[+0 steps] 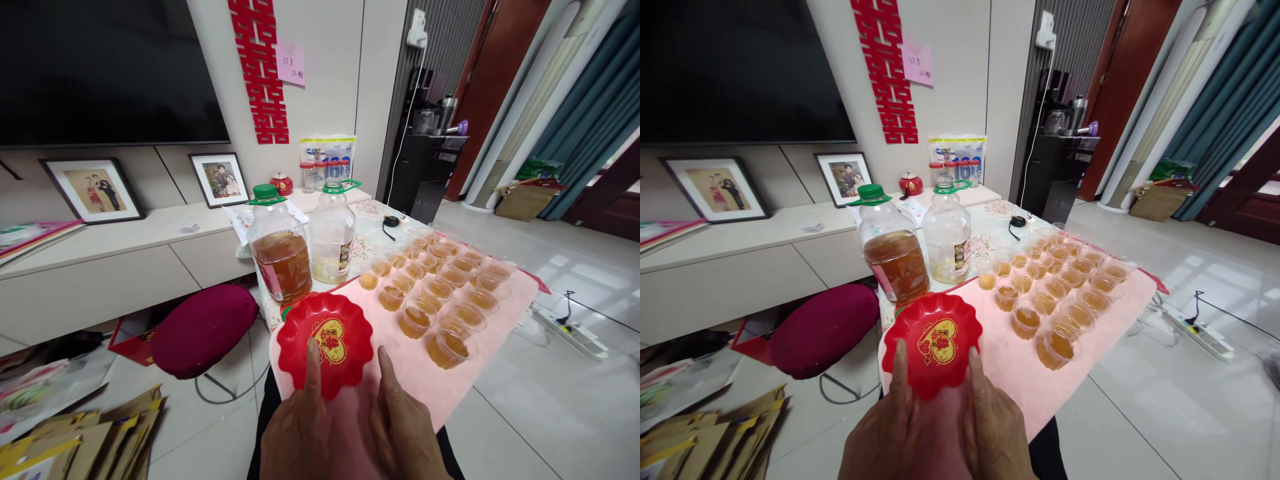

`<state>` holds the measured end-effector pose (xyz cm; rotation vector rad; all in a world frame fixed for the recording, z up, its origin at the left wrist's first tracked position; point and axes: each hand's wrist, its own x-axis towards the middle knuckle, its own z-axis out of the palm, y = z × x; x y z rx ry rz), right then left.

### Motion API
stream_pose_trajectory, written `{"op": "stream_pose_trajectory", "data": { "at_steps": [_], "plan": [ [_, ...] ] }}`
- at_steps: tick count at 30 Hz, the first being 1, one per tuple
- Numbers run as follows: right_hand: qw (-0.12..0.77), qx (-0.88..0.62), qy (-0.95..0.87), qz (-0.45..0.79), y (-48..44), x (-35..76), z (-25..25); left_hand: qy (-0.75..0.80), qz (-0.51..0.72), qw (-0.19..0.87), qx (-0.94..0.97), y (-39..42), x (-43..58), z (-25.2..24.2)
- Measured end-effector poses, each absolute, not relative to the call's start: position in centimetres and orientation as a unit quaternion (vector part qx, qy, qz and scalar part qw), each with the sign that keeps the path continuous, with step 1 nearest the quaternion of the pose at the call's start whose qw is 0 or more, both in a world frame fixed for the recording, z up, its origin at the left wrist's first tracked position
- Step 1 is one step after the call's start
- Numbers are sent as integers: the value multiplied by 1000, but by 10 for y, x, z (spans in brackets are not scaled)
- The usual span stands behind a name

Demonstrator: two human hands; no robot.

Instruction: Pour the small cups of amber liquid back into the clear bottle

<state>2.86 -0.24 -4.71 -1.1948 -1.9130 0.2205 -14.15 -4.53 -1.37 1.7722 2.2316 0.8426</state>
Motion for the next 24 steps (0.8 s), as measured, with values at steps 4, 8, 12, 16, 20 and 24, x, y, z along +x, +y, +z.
{"op": "stream_pose_trajectory", "data": {
  "at_steps": [4,8,12,16,20,24],
  "plan": [
    [389,-426,-811,98,2,30,-32,753,290,106,581,-43,-142,-5],
    [342,-393,-847,106,7,35,-32,781,295,133,533,-38,-157,2],
    [342,-392,-846,119,13,32,-42,761,325,98,552,-28,-191,-15],
    [369,-419,-819,131,20,29,-44,739,351,139,558,-21,-210,-39],
    [378,-423,-817,104,27,42,-39,721,399,157,544,-21,-192,-47],
    [371,-422,-824,69,32,67,-25,705,450,99,539,-17,-170,-59]
  ]
}}
